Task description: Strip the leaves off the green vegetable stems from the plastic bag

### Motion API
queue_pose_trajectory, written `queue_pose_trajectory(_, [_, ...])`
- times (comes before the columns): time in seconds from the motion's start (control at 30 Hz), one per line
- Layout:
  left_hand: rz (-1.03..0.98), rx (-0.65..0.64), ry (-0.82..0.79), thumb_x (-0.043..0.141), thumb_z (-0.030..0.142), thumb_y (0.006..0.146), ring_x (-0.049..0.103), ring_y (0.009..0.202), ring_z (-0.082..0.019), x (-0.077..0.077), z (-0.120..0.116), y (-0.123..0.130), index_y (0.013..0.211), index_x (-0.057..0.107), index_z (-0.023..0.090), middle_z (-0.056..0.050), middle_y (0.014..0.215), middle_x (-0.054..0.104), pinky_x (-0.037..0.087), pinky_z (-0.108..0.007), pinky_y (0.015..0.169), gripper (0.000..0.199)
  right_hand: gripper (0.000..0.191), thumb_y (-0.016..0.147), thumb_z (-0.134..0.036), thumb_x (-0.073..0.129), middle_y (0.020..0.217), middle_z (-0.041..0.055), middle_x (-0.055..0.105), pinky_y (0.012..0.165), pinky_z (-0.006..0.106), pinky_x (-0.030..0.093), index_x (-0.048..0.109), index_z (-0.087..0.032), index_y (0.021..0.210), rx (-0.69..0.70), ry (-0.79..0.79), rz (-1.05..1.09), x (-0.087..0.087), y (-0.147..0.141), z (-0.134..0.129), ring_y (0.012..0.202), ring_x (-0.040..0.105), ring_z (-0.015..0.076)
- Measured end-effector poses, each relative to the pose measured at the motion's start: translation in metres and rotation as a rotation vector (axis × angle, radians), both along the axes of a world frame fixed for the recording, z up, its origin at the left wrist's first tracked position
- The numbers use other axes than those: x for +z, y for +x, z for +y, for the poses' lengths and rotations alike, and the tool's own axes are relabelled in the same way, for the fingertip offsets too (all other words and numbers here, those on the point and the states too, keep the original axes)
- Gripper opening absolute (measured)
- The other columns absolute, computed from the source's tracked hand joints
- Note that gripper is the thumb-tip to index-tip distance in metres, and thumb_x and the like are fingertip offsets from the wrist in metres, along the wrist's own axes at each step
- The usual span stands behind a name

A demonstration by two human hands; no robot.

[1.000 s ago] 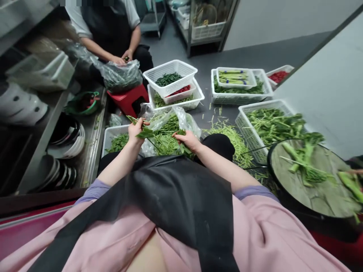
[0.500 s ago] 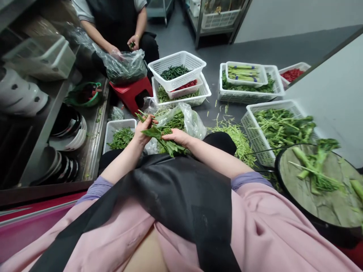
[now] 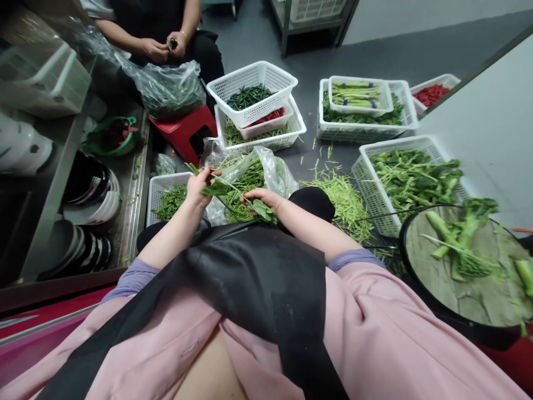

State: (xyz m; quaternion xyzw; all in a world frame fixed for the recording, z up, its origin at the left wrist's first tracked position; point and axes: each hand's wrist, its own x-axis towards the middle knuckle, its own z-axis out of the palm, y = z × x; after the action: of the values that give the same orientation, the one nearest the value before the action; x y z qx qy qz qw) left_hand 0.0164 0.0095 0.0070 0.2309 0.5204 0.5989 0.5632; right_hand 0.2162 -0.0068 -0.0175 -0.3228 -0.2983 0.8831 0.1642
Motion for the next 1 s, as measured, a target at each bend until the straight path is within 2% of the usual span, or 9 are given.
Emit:
queue_pose_trajectory(0.27, [0.063,-0.018,0.087,0.073,0.038,0.075,0.047,0.037,-0.006,-0.003,0.003,-0.001,0.078,0.058,0.012,-0.004,0.063,0.068,0.036,-0.019,0.039,0.030,0.015,0.076,-0.023,0.062,0.058,-0.0017,0.055,0.041,0.021,0.038,0.063,-0.011,0.085,-0.094,0.006,-0.034,0.000,-0.007,0.003,0.044,0.044,0.0084])
queue_pose_trajectory(0.47, [0.162,-0.002,0.091,0.071,0.040,0.077,0.049,0.038,-0.007,-0.005,0.003,0.001,0.077,0.058,0.013,-0.004,0.064,0.069,0.035,-0.019,0.039,0.030,0.015,0.070,-0.026,0.063,0.055,-0.0009,0.054,0.039,0.022,0.034,0.061,-0.013,0.077,-0.074,0.069,-0.085,0.007,-0.015,0.001,0.042,0.043,0.0087])
queue_pose_trajectory(0.57, [0.177,-0.015,0.113,0.071,0.041,0.077,0.050,0.038,-0.007,-0.002,0.000,-0.001,0.077,0.057,0.014,-0.004,0.064,0.068,0.033,-0.019,0.038,0.030,0.011,0.071,-0.026,0.060,0.049,-0.0024,0.048,0.039,0.023,0.035,0.056,-0.016,0.071,-0.081,0.130,-0.127,0.007,-0.020,0.004,0.040,0.040,0.0090])
queue_pose_trajectory(0.63, [0.192,0.015,0.140,0.072,0.042,0.077,0.051,0.039,-0.007,0.004,-0.001,-0.005,0.077,0.057,0.014,-0.004,0.066,0.069,0.034,-0.019,0.039,0.031,0.011,0.074,-0.027,0.056,0.047,-0.0034,0.045,0.041,0.022,0.036,0.051,-0.018,0.068,-0.211,0.148,-0.163,0.005,-0.020,0.011,0.041,0.039,0.0091])
queue_pose_trajectory(0.73, [0.213,0.147,0.163,0.071,0.045,0.077,0.054,0.041,-0.008,0.016,0.000,-0.012,0.077,0.057,0.015,-0.004,0.066,0.068,0.034,-0.019,0.040,0.033,0.018,0.078,-0.029,0.054,0.050,-0.0047,0.043,0.042,0.020,0.038,0.044,-0.020,0.067,-0.502,0.118,-0.180,0.002,-0.012,0.028,0.043,0.038,0.0075])
queue_pose_trajectory(0.8, [0.200,0.195,0.139,0.070,0.048,0.077,0.053,0.041,-0.008,0.024,0.002,-0.015,0.078,0.057,0.015,-0.004,0.066,0.068,0.034,-0.020,0.040,0.035,0.019,0.079,-0.029,0.056,0.054,-0.0046,0.046,0.043,0.019,0.040,0.042,-0.020,0.069,-0.607,0.079,-0.180,0.002,-0.005,0.038,0.045,0.042,0.0072])
queue_pose_trajectory(0.87, [0.171,0.151,0.108,0.069,0.049,0.077,0.050,0.038,-0.007,0.030,0.003,-0.014,0.079,0.058,0.014,-0.004,0.067,0.069,0.033,-0.020,0.039,0.037,0.015,0.080,-0.026,0.057,0.059,-0.0031,0.052,0.047,0.021,0.044,0.044,-0.020,0.073,-0.591,0.031,-0.175,0.005,-0.004,0.041,0.050,0.048,0.0087])
queue_pose_trajectory(0.93, [0.141,0.064,0.096,0.069,0.049,0.078,0.044,0.035,-0.005,0.033,0.002,-0.008,0.081,0.059,0.014,-0.004,0.069,0.070,0.031,-0.020,0.038,0.037,0.013,0.080,-0.022,0.058,0.062,-0.0019,0.056,0.049,0.024,0.047,0.046,-0.019,0.076,-0.502,0.006,-0.157,0.010,-0.009,0.038,0.051,0.051,0.0098])
queue_pose_trajectory(1.0, [0.122,-0.012,0.102,0.069,0.048,0.078,0.040,0.033,-0.004,0.034,-0.002,0.002,0.083,0.060,0.014,-0.004,0.070,0.070,0.029,-0.019,0.036,0.036,0.017,0.079,-0.022,0.063,0.057,-0.0032,0.053,0.048,0.024,0.046,0.046,-0.018,0.074,-0.380,0.026,-0.120,0.017,-0.019,0.029,0.047,0.048,0.0088])
